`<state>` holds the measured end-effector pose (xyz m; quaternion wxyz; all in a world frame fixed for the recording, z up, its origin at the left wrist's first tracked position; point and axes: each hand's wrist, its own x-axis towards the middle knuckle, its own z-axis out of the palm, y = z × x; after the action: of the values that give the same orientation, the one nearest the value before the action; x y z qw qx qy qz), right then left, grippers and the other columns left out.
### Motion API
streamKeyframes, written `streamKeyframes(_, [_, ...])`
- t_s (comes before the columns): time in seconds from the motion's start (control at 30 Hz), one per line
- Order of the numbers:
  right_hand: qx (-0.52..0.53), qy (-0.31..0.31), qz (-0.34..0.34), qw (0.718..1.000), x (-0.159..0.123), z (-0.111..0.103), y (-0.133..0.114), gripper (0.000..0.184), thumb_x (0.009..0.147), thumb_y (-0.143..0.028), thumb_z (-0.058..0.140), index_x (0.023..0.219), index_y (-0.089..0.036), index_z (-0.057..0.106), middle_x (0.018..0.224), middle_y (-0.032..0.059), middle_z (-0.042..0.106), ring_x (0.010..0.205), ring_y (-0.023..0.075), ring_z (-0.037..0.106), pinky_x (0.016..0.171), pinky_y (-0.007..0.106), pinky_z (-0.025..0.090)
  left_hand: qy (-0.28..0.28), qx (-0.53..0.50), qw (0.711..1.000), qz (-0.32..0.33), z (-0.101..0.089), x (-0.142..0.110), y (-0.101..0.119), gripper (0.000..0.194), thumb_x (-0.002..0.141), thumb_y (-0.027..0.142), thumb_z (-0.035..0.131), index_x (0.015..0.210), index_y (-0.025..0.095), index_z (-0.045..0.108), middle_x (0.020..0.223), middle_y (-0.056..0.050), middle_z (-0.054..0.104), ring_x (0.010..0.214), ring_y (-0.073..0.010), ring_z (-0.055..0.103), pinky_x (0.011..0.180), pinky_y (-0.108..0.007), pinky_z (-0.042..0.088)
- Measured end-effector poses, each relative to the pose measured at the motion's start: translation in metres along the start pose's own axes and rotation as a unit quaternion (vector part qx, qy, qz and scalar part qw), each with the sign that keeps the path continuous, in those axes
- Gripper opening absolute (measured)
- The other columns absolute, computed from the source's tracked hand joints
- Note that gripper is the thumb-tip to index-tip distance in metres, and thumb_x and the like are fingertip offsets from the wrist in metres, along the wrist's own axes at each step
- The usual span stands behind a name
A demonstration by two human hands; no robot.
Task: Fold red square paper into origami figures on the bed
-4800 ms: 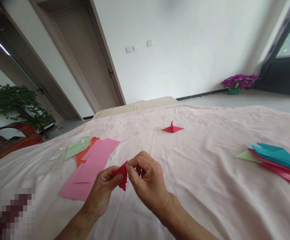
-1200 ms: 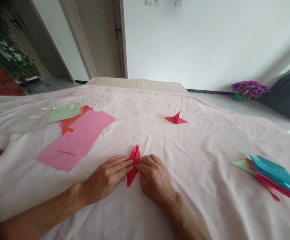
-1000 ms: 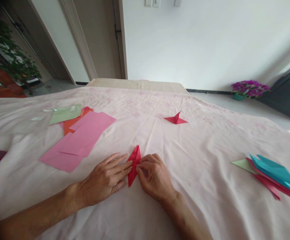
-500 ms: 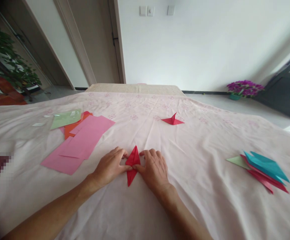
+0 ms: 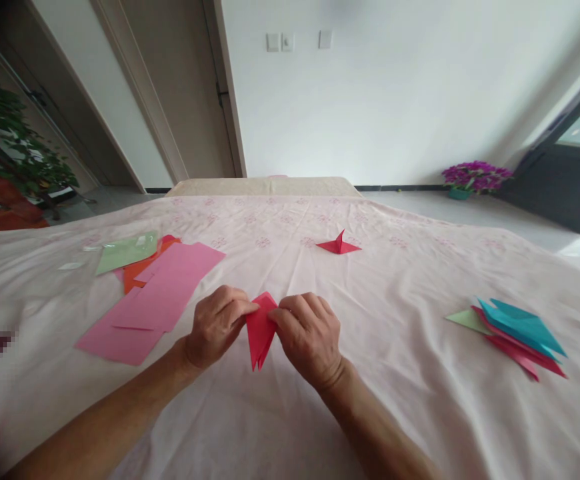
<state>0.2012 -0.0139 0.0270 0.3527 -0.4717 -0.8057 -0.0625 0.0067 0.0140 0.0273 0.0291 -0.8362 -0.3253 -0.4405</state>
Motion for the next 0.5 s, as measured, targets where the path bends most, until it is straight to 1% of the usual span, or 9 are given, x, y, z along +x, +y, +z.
streamKeyframes(0.03, [-0.023, -0.020, -0.026, 0.999, 0.000, 0.001, 0.003, 0.022, 0.094, -0.021, 0.047, 0.087, -0.026, 0.067, 0.086, 0.0035, 0.066, 0.077, 0.0171, 0.052, 0.072, 0.033, 0.036, -0.009, 0.023, 0.999, 0.037, 0.001, 0.001, -0.003, 0.016, 0.093, 0.016, 0.050, 0.084, 0.019, 0.063, 0.079, -0.003, 0.062, 0.075, -0.0141, 0.056, 0.070, -0.026, 0.047])
streamKeyframes(0.1, [-0.062, -0.076, -0.072, 0.993, -0.003, 0.006, 0.008, 0.025, 0.096, -0.019, 0.044, 0.087, -0.025, 0.066, 0.084, 0.0030, 0.066, 0.075, 0.0166, 0.051, 0.068, 0.033, 0.033, -0.056, 0.068, 0.993, 0.080, 0.007, -0.003, -0.010, 0.024, 0.094, 0.013, 0.045, 0.077, 0.018, 0.060, 0.075, -0.003, 0.060, 0.071, -0.0142, 0.055, 0.067, -0.026, 0.046])
streamKeyframes(0.17, [-0.078, -0.133, -0.116, 0.981, -0.007, 0.012, 0.013, 0.026, 0.097, -0.018, 0.042, 0.084, -0.023, 0.065, 0.082, 0.0033, 0.065, 0.072, 0.0164, 0.049, 0.065, 0.033, 0.032, -0.123, 0.101, 0.982, 0.105, 0.012, -0.011, -0.014, 0.032, 0.095, 0.010, 0.040, 0.070, 0.017, 0.058, 0.069, -0.002, 0.057, 0.067, -0.0146, 0.053, 0.064, -0.027, 0.045])
streamKeyframes(0.23, [-0.061, -0.179, -0.147, 0.971, -0.011, 0.016, 0.015, 0.027, 0.097, -0.018, 0.042, 0.083, -0.021, 0.065, 0.082, 0.0041, 0.064, 0.072, 0.0164, 0.050, 0.064, 0.032, 0.033, -0.191, 0.112, 0.968, 0.121, 0.014, -0.020, -0.015, 0.033, 0.095, 0.008, 0.038, 0.070, 0.017, 0.057, 0.069, -0.003, 0.057, 0.067, -0.0148, 0.052, 0.063, -0.026, 0.045])
streamKeyframes(0.3, [-0.021, -0.212, -0.154, 0.965, -0.014, 0.015, 0.014, 0.026, 0.098, -0.018, 0.041, 0.090, -0.021, 0.065, 0.087, 0.0051, 0.064, 0.077, 0.0170, 0.051, 0.068, 0.032, 0.036, -0.243, 0.101, 0.957, 0.123, 0.011, -0.028, -0.014, 0.029, 0.096, 0.009, 0.038, 0.079, 0.017, 0.060, 0.076, -0.003, 0.059, 0.072, -0.0152, 0.055, 0.066, -0.027, 0.047])
streamKeyframes(0.37, [0.020, -0.240, -0.140, 0.960, -0.016, 0.010, 0.012, 0.025, 0.098, -0.018, 0.040, 0.103, -0.021, 0.064, 0.094, 0.0061, 0.064, 0.083, 0.0178, 0.053, 0.074, 0.032, 0.038, -0.278, 0.076, 0.951, 0.115, 0.004, -0.032, -0.012, 0.024, 0.097, 0.011, 0.039, 0.095, 0.016, 0.062, 0.086, -0.005, 0.063, 0.082, -0.0162, 0.058, 0.074, -0.029, 0.050])
streamKeyframes(0.43, [0.053, -0.261, -0.116, 0.957, -0.016, 0.004, 0.011, 0.028, 0.096, -0.015, 0.040, 0.113, -0.021, 0.062, 0.099, 0.0066, 0.064, 0.089, 0.0186, 0.054, 0.078, 0.033, 0.040, -0.301, 0.052, 0.947, 0.104, -0.003, -0.033, -0.011, 0.024, 0.097, 0.013, 0.040, 0.110, 0.016, 0.060, 0.098, -0.006, 0.064, 0.092, -0.0171, 0.059, 0.082, -0.031, 0.051])
streamKeyframes(0.5, [0.077, -0.276, -0.093, 0.954, -0.015, -0.002, 0.010, 0.031, 0.094, -0.013, 0.042, 0.118, -0.022, 0.059, 0.102, 0.0063, 0.064, 0.091, 0.0190, 0.054, 0.081, 0.033, 0.041, -0.314, 0.033, 0.944, 0.093, -0.010, -0.031, -0.009, 0.026, 0.096, 0.014, 0.043, 0.119, 0.016, 0.056, 0.110, -0.006, 0.063, 0.100, -0.0179, 0.058, 0.090, -0.032, 0.049])
